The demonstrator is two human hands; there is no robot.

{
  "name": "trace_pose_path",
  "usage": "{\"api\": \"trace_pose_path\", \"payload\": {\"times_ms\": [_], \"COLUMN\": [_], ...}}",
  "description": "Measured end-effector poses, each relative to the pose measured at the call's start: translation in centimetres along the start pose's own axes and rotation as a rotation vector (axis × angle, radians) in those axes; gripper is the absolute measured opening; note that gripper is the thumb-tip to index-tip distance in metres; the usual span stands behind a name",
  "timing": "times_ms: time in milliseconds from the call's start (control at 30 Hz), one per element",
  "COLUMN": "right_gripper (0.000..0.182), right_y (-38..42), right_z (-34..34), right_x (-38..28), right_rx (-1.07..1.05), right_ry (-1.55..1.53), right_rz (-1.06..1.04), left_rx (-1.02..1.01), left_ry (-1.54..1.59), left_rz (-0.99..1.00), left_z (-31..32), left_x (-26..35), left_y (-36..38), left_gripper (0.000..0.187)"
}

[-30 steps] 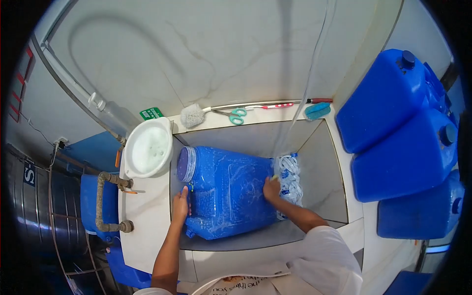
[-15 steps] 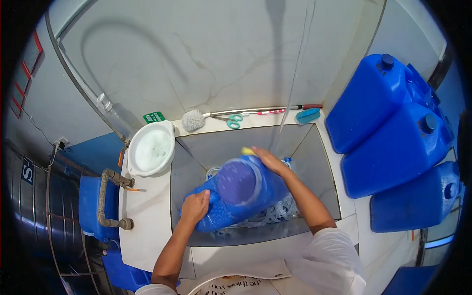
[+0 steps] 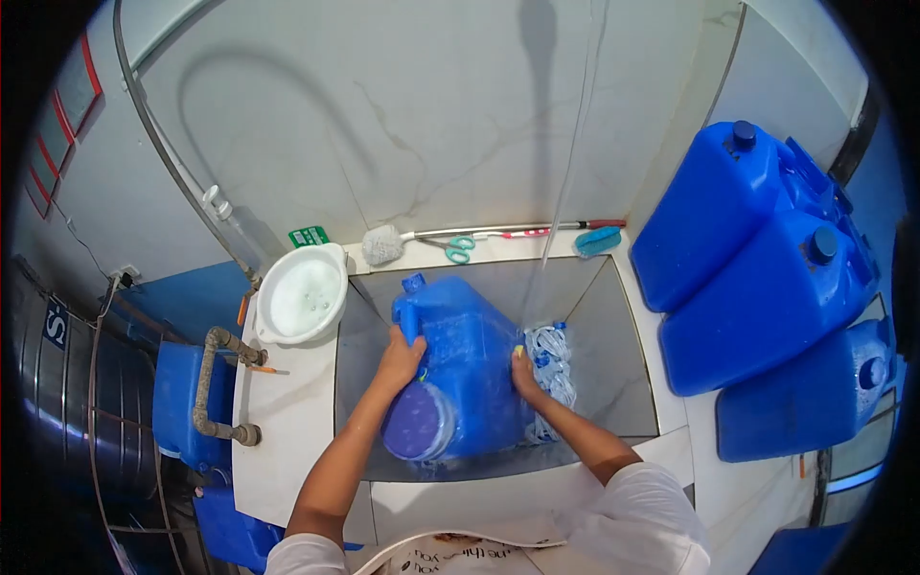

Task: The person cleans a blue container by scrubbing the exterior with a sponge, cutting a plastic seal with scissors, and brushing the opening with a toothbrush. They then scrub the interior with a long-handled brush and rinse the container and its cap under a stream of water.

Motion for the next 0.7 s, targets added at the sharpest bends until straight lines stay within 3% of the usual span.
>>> {"api": "trace_pose_path", "payload": {"times_ms": [33,67,100,167,233,267,333,367,400,467,533,600,667,700], "right_gripper": [0.041,0.039,0.037,0.034,0.028,0.028,0.021,0.019,0.019,0.014,0.009,0.008,0.008,0.009], "right_y": [0.2,0.1,0.3,1.4,1.7,2.2,3.4,2.7,2.1,-0.7,1.1,4.4,3.7,2.1], "right_z": [-0.3,-0.9,-2.0,-4.3,-3.3,-3.5,-0.7,-2.0,-3.2,-7.0,-5.8,-3.5,-4.1,-5.6], "right_x": [0.0,-2.6,-8.4,-20.3,-27.2,-27.8,-29.8,-28.7,-28.4,-25.1,-27.8,-31.6,-30.3,-28.1], "right_rx": [0.027,0.211,0.396,0.548,0.480,0.479,0.271,0.357,0.353,0.471,0.552,0.411,0.416,0.457], "right_ry": [0.065,0.123,0.181,0.279,0.508,0.506,0.569,0.509,0.508,0.594,0.698,0.610,0.601,0.665], "right_rz": [0.096,-0.031,-0.158,-0.384,-0.562,-0.561,-0.817,-0.836,-0.842,-0.423,-0.516,-0.759,-0.758,-0.656], "left_rx": [-0.099,-0.207,-0.213,-0.218,-0.222,-0.225,-0.231,-0.236,-0.229,-0.244,-0.207,-0.176,-0.208,-0.205], "left_ry": [0.117,0.231,0.228,0.278,0.228,0.177,0.158,0.145,0.146,0.135,0.082,0.026,-0.021,-0.028], "left_rz": [-0.135,-0.278,-0.281,-0.162,-0.108,-0.051,-0.015,0.020,0.019,-0.072,0.045,0.157,0.083,0.090], "left_z": [0.0,0.6,0.7,1.1,1.3,1.4,1.2,1.1,0.9,0.8,1.5,1.8,1.7,1.4], "left_x": [0.3,0.1,0.1,1.3,2.0,2.7,2.9,3.2,3.8,4.5,5.0,5.9,5.9,5.9], "left_y": [0.8,2.1,2.3,2.6,2.9,3.0,3.3,3.5,3.7,4.5,3.8,4.0,3.9,3.8], "left_gripper": [0.052,0.051,0.051,0.043,0.041,0.040,0.042,0.044,0.044,0.048,0.047,0.047,0.046,0.046]}}
Point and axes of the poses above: each hand's wrist, its own y-axis away from the middle knuckle, its own z-axis out of the palm, x = y × z, the point moved 10 cm from there along -y, towards the middle knuckle, and after that the axes turned 11 degrees about y, right-handed, at the moved point
